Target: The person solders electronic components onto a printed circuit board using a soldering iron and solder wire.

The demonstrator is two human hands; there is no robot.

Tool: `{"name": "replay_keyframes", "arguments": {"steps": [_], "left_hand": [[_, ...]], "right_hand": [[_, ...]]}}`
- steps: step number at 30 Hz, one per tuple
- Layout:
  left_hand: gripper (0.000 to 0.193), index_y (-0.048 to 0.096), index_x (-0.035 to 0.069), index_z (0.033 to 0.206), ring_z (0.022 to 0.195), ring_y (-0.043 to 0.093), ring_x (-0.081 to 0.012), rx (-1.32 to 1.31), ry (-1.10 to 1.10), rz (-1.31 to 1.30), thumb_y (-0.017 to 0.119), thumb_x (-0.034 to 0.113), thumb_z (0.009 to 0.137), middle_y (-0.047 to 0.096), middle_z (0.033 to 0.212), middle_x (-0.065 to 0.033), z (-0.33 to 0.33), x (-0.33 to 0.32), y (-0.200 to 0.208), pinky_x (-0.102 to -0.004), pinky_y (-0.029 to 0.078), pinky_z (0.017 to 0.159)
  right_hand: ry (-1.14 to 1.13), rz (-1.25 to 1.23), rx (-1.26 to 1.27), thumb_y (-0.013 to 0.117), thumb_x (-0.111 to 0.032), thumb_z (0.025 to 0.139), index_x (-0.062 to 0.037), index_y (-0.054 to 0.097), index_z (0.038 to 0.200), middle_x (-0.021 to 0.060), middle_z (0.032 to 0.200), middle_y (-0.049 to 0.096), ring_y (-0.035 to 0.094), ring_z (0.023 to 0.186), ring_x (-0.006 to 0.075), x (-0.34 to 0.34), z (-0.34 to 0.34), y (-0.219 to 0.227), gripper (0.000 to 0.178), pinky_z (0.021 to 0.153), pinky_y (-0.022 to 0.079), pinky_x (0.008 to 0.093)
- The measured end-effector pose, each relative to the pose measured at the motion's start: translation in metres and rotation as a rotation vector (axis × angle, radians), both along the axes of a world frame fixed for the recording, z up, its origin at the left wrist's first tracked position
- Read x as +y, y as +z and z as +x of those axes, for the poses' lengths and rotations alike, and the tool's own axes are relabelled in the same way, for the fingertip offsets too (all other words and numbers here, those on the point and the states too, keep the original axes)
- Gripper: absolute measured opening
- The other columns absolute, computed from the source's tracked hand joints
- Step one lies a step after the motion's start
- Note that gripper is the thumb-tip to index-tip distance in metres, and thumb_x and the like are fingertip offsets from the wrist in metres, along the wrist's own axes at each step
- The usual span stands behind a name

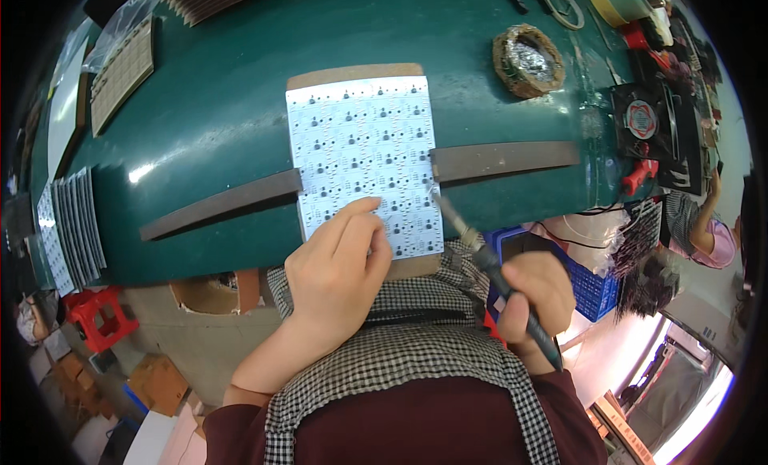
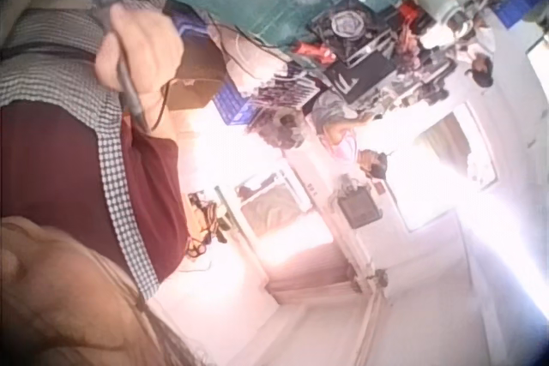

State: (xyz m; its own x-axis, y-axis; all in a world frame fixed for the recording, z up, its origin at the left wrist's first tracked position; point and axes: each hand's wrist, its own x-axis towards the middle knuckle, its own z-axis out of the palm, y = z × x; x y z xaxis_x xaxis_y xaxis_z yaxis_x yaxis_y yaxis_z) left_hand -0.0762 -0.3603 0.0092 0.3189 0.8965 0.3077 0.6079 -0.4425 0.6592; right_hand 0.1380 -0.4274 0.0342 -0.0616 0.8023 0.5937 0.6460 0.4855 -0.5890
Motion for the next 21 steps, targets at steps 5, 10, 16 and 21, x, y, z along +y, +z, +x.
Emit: {"name": "replay_keyframes", "arguments": {"steps": [5, 10, 16, 21], "left_hand": [[0.012, 0.059, 0.0, 0.087, 0.084, 0.069, -0.0256, -0.022, 0.042, -0.156, 0.065, -0.005, 0.079, 0.07, 0.1, -0.0132, 0.001, -0.001, 0.005, -0.0309, 0.054, 0.072], [0.012, 0.059, 0.0, 0.088, 0.08, 0.069, -0.0229, -0.029, 0.101, -0.239, 0.065, -0.005, 0.078, 0.07, 0.097, -0.0116, 0.005, 0.002, 0.003, -0.0304, 0.054, 0.069], [0.015, 0.057, 0.005, 0.081, 0.053, 0.058, -0.0161, -0.036, 0.085, -0.025, 0.067, -0.003, 0.073, 0.07, 0.092, -0.0057, 0.006, 0.003, -0.006, -0.0266, 0.046, 0.047], [0.016, 0.057, 0.005, 0.082, 0.053, 0.058, -0.0164, -0.012, 0.094, 0.023, 0.067, -0.002, 0.072, 0.069, 0.093, -0.0045, 0.007, 0.004, -0.009, -0.0269, 0.046, 0.047]], "right_hand": [[0.095, -0.11, 0.067, 0.063, -0.007, 0.076, 0.0043, 0.069, 0.088, 0.0103, 0.066, 0.064, 0.063, 0.055, 0.0228, -0.003, -0.015, 0.0, 0.018, 0.05, 0.052, 0.0309], [0.07, -0.103, 0.027, 0.065, -0.006, 0.075, 0.0025, 0.07, 0.091, 0.0092, 0.068, 0.064, 0.064, 0.056, 0.0216, 0.002, -0.018, -0.004, 0.019, 0.051, 0.053, 0.0298], [0.072, -0.126, 0.023, 0.066, -0.005, 0.075, 0.0026, 0.07, 0.091, 0.0091, 0.069, 0.065, 0.064, 0.057, 0.0213, 0.006, -0.021, -0.003, 0.018, 0.051, 0.053, 0.0297], [0.073, -0.13, 0.021, 0.066, -0.005, 0.075, 0.0028, 0.07, 0.091, 0.0092, 0.07, 0.065, 0.064, 0.057, 0.0213, 0.007, -0.023, -0.002, 0.018, 0.052, 0.054, 0.0298]]}}
